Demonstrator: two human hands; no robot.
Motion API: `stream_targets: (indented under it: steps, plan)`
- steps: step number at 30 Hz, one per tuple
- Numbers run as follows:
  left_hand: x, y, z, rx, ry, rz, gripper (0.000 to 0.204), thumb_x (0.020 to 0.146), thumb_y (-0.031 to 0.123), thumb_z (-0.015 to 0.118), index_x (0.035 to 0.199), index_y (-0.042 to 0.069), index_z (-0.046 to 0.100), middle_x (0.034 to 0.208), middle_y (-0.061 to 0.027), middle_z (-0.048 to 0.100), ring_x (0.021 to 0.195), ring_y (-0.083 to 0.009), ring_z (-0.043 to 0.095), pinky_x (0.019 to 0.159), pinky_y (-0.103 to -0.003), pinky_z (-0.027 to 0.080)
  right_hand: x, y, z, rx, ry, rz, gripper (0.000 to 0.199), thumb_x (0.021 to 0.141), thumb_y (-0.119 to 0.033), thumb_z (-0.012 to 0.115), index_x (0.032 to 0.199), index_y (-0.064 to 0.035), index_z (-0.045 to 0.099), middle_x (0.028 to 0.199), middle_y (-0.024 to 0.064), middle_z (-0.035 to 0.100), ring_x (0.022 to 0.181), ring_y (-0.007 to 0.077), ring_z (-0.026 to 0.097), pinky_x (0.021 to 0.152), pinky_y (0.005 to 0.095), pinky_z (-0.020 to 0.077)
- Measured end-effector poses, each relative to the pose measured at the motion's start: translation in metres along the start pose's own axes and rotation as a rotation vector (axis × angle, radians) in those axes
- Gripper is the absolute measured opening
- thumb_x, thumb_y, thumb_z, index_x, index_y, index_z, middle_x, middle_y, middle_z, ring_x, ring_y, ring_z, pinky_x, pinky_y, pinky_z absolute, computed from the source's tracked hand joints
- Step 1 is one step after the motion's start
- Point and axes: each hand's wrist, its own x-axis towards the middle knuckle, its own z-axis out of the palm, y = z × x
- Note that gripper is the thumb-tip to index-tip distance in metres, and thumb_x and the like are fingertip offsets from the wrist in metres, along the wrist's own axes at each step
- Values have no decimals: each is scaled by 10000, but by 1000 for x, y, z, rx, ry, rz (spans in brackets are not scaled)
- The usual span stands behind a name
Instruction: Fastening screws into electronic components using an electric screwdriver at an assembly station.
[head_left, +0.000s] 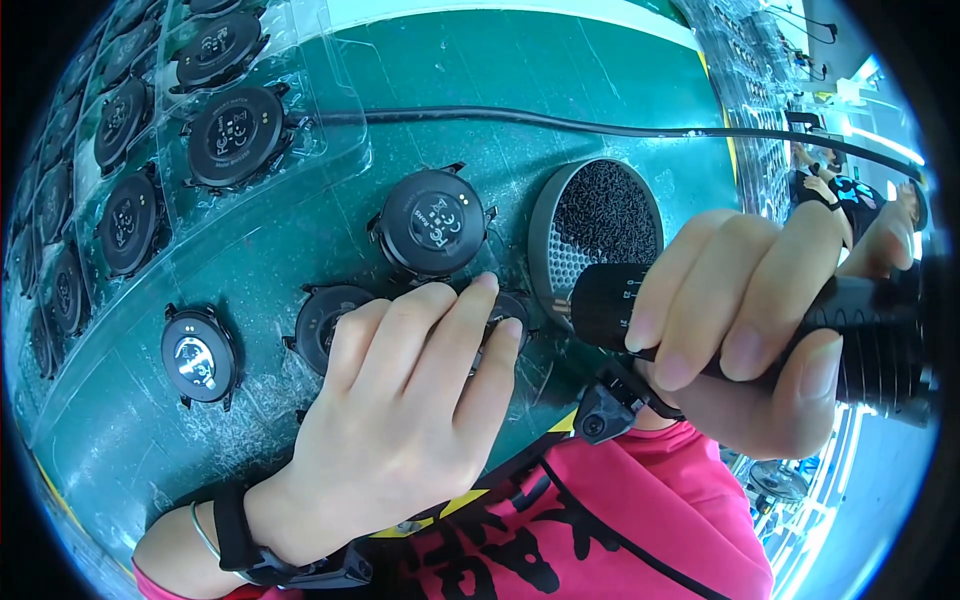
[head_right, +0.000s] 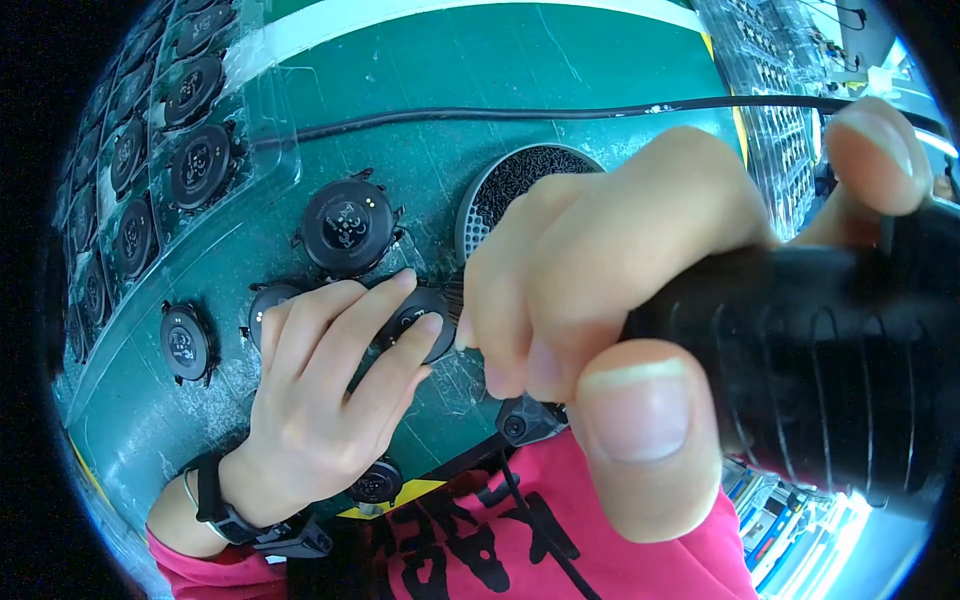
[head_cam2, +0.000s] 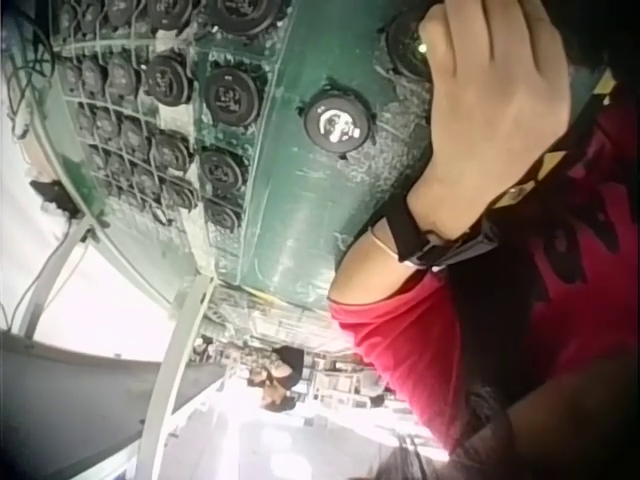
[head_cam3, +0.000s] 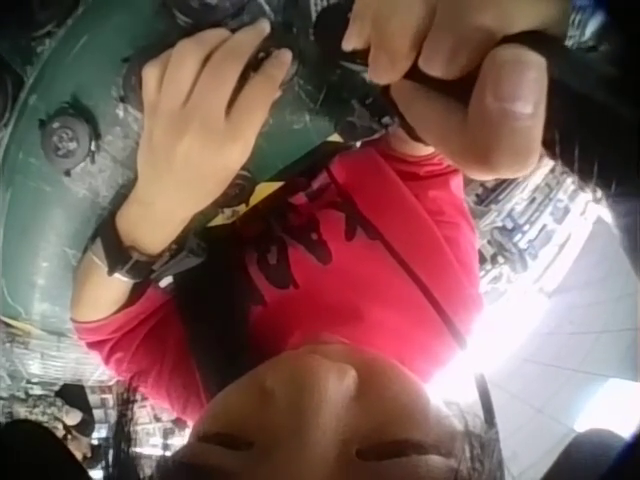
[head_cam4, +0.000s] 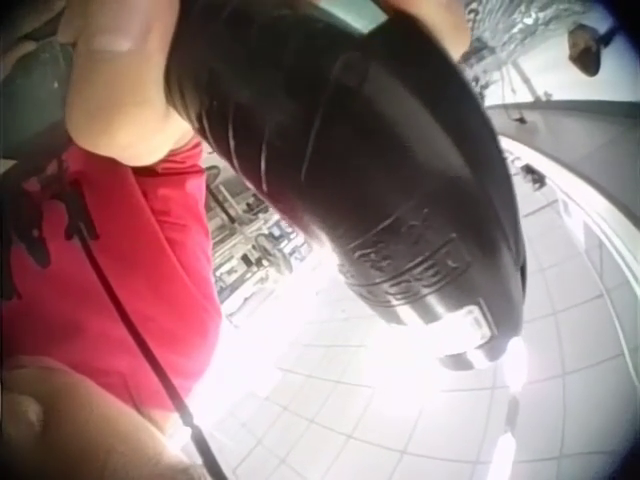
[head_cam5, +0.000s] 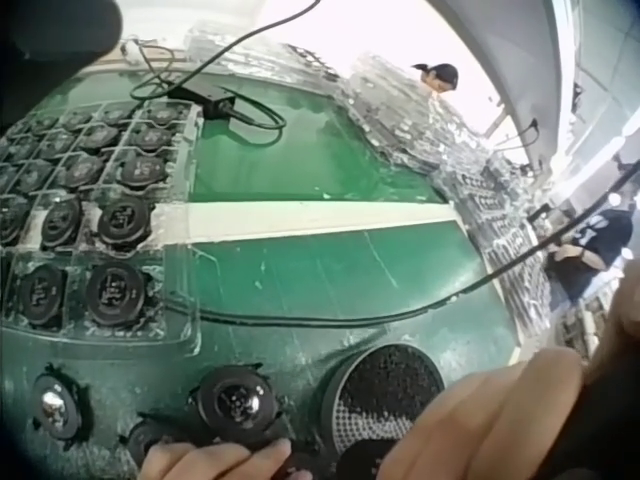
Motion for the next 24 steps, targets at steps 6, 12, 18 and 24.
stream_targets:
  steps: [6,12,18,24]
  plan:
    - [1,1,1,-11,-1,-3,445,642,93,775,1074,24,692,1215,-165,615,962,-299,582,769,-417,444,-4,6,4,14,38,4,452,973,-133,491,1363,-31,288,817,65,528,536,164,560,505,306,523]
    - [-1,0,2,13,19,-6,424,644,89,767,1055,23,688,1217,-165,612,958,-307,582,767,-414,446,-27,-8,-2,80,102,-31,475,975,-142,488,1394,-53,284,805,60,529,531,157,559,507,308,524]
    - [0,-1,-1,-1,15,2,400,651,74,757,1040,21,684,1217,-163,612,958,-312,584,776,-420,447,-38,-18,-5,129,162,-84,499,976,-152,484,1425,-75,279,794,54,530,526,150,557,510,310,526]
    - [-1,-2,-2,21,-6,14,375,663,60,756,1030,26,684,1221,-164,613,972,-311,586,811,-430,440,-16,25,13,174,249,-177,524,978,-161,480,1456,-97,275,782,48,531,520,144,556,512,312,527]
